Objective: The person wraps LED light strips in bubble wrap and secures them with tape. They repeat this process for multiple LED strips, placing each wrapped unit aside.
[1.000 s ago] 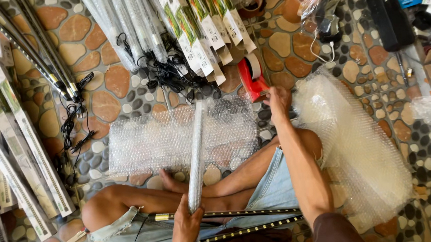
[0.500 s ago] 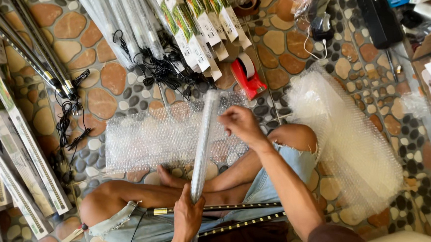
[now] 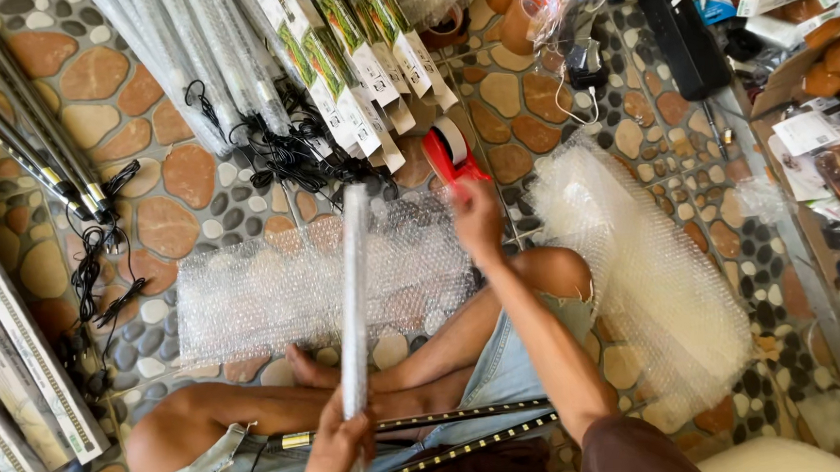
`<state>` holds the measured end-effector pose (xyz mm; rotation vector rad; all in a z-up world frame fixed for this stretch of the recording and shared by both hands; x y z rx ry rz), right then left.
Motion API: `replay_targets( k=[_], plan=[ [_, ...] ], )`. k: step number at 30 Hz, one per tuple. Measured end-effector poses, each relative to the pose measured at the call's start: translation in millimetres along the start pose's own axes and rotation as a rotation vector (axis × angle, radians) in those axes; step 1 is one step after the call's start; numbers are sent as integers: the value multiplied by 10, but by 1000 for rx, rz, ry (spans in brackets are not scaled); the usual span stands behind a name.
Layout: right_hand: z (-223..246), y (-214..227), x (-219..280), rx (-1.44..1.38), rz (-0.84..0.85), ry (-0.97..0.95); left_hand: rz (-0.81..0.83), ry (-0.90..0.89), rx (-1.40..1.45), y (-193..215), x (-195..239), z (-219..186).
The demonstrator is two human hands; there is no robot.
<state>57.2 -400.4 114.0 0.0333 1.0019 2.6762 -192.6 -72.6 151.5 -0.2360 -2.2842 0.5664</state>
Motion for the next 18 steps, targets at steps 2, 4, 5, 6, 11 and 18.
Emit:
replay_targets(
  k=[2, 4, 5, 6, 11, 18],
  plan=[
    [-345, 188, -290, 143, 122, -200, -46, -38, -105, -92, 6, -200],
    [-609, 294, -490, 280, 238, -400, -91, -76, -224, -128, -10, -345],
    [-687, 323, -568, 249, 291, -353, -90, -111, -301, -148, -33, -377],
    [-764, 349, -645, 217, 344, -305, -90, -145, -378, -167, -52, -409],
    [-700, 447, -690, 91, 389, -377, -106, -139, -558, -300, -63, -547],
    [-742, 380, -686, -292, 338, -453, -66, -82, -355, -411, -103, -502]
  ],
)
Point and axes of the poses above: each hand's wrist, its own x-axis away from the middle knuckle, its own y-axis out of the back of the hand, z = x × y, the point moved 1 cm from there along -x, towards the middle knuckle, and after that the axes turned 8 degrees about z, right-handed, at the moved point
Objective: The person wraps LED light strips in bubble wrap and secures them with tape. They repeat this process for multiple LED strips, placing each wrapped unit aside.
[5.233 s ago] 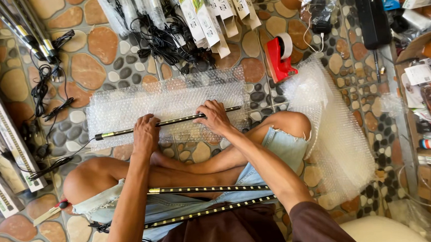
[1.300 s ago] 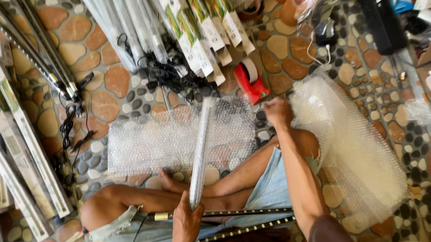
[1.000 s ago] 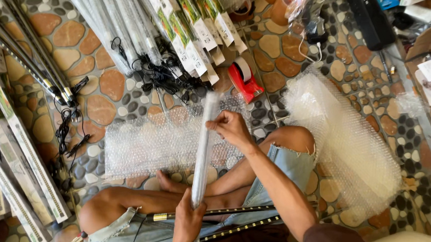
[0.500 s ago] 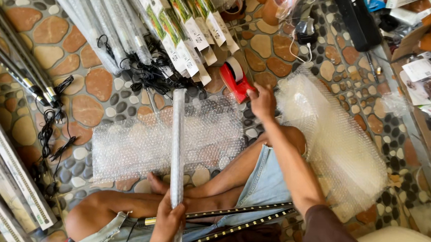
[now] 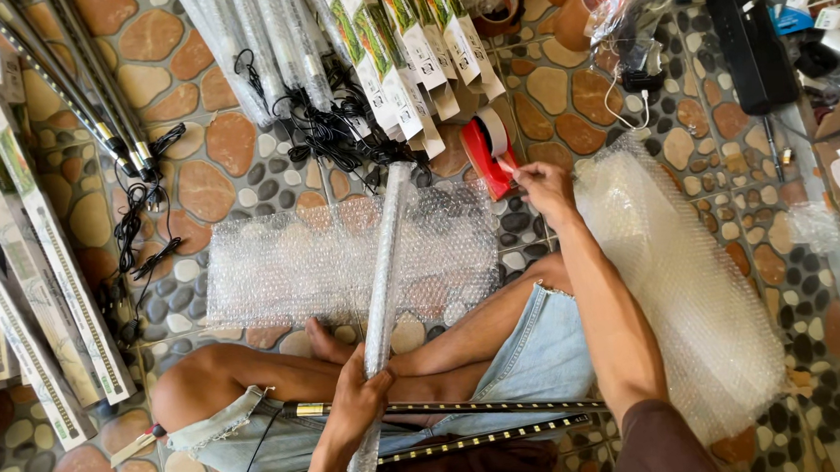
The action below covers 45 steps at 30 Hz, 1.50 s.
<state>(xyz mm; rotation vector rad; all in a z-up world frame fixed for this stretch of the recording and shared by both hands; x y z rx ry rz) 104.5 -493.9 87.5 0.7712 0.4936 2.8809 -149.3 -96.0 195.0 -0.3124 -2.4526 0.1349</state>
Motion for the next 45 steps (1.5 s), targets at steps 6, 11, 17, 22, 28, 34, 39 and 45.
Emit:
replay_targets(
  k=[6, 11, 17, 22, 28, 34, 39, 45],
  plan=[
    [-540, -203, 246, -194, -142, 45, -16, -45, 39, 45, -26, 56],
    [259, -197, 700, 559, -121, -213, -87, -74, -149, 77, -3, -8],
    [700, -1353, 2062, -124, 536, 293, -185, -53, -354, 21, -42, -24],
    [594, -1842, 2193, -359, 628, 203, -43, -174, -131, 67, 70, -123],
    [430, -1474, 1755, -147, 787, 470, 267, 84, 680, 118, 128, 96],
    [87, -328, 276, 456, -280, 186, -55, 20, 373, 603, -66, -107],
    [-765, -21, -639, 424, -197, 151, -273, -206, 341, 881, -391, -488],
    [-487, -153, 268, -267, -181, 121, -435, -282, 296, 951, -637, -747]
  ],
)
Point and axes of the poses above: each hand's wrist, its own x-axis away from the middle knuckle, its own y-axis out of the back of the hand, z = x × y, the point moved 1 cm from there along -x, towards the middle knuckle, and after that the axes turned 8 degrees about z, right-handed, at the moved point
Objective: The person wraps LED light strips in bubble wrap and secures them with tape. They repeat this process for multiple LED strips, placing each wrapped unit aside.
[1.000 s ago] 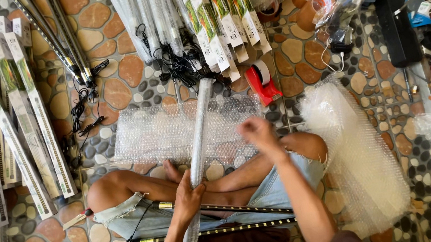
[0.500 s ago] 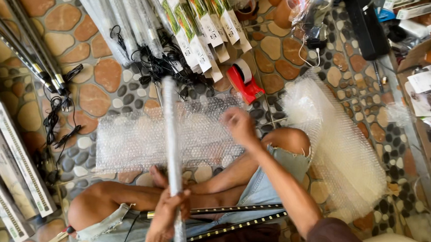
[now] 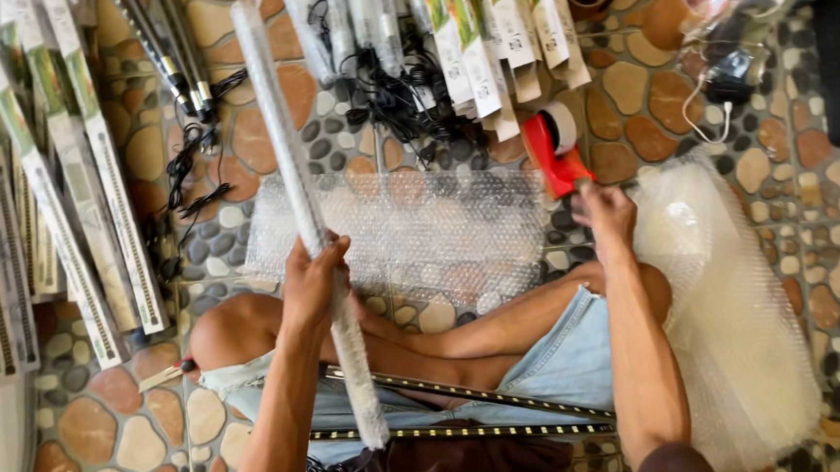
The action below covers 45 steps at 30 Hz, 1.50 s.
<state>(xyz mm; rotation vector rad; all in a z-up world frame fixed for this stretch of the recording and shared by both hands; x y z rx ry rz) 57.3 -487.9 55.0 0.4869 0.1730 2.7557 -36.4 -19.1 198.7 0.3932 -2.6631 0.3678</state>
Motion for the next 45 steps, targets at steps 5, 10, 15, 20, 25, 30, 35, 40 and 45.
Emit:
replay_targets(
  k=[5, 10, 15, 20, 25, 30, 35, 40, 45],
  plan=[
    [-396, 361, -269, 1157, 9, -188, -76, -64, -86, -108, -35, 1],
    [825, -691, 1534, 492, 457, 256, -192, -153, -226, -174, -31, 146],
    [914, -1768, 2736, 167, 1118, 180, -106, -128, -159, -300, 53, 74],
    [691, -1887, 2715, 105, 1195, 73, 324, 77, 392, -135, 204, -34],
    [1344, -1671, 3425, 1, 1366, 72, 936, 77, 1114, -256, 232, -45],
    [1490, -1402, 3619, -482, 1105, -359, 677, 34, 529, -265, 255, -307],
    [2509, -1936, 2284, 64, 793, -103, 499, 55, -763, 442, 193, -41],
    [2953, -2834, 472, 316, 581, -6, 852, 91, -1204, 656, 1035, 397],
    [2911, -3260, 44, 942, 322, 461, 619, -577, -1713, 712, 1255, 876]
  ],
)
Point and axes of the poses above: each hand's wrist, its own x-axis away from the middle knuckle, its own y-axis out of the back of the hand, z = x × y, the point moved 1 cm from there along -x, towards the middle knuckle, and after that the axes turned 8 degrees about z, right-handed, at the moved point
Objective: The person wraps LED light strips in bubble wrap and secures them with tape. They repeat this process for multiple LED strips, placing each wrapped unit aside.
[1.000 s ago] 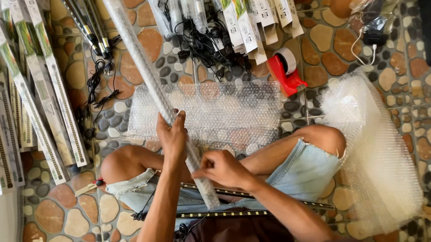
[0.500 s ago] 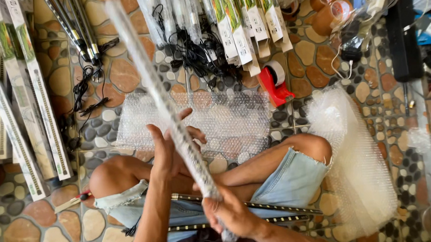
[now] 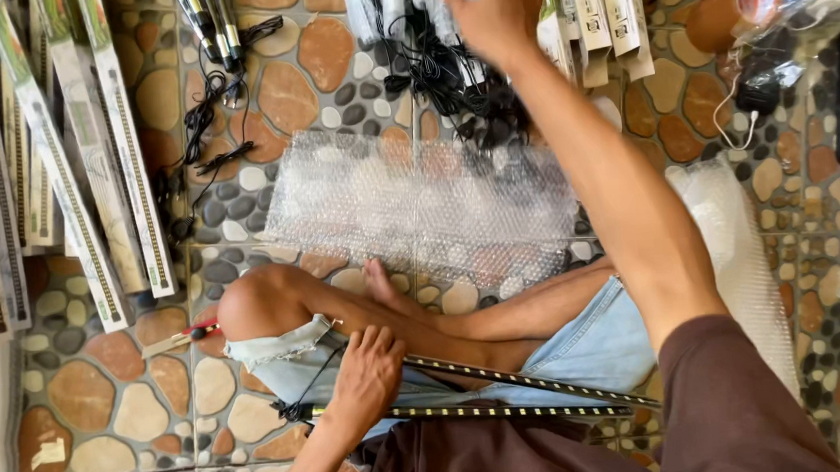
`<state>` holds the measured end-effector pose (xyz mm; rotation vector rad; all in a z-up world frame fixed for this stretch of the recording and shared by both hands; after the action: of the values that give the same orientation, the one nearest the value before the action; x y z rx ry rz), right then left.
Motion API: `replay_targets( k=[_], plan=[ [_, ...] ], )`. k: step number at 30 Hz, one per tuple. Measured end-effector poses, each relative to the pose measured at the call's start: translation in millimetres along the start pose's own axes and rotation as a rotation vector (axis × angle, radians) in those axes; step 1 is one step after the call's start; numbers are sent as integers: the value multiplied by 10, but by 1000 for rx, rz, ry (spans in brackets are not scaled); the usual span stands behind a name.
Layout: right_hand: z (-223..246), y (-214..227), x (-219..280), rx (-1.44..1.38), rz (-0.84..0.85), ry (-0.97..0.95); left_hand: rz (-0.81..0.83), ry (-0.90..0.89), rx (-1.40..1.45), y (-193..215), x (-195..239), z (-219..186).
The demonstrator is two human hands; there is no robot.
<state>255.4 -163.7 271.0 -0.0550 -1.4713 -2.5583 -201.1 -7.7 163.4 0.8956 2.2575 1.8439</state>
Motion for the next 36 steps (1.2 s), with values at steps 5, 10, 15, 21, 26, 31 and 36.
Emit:
replay_targets(
  k=[5, 10, 15, 21, 26, 31, 36],
  plan=[
    [-287, -215, 1859, -220, 560, 177, 152, 80, 18, 320, 82, 284],
    [-885, -192, 3391, -17, 1176, 178, -155, 132, 70, 691, 164, 993],
    [-1773, -414, 3383, -48, 386, 303, -275, 378, -363, 812, 105, 1716],
    [-2119, -677, 2583, 24, -19, 466, -124, 584, 1236, 1325, -171, 2331],
    [-2540, -1235, 2186, -15, 60, 387, 148, 621, 712, 509, -903, 2947],
    [-2864, -1640, 2159, 33, 128, 301, 123, 624, 282, 73, -1382, 2965],
    [-2825, -1706, 2207, 65, 168, 285, 311, 739, -66, -701, -1314, 3612]
  ],
)
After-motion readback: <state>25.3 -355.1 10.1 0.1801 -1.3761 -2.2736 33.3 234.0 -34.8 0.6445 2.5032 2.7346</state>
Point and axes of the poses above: each hand's wrist, its own x-axis away from the middle knuckle, its own y-axis out of the back of the hand, z = x × y, the point moved 1 cm from there along -x, towards the middle knuckle, and after that the axes turned 8 degrees about z, right-handed, at the moved point
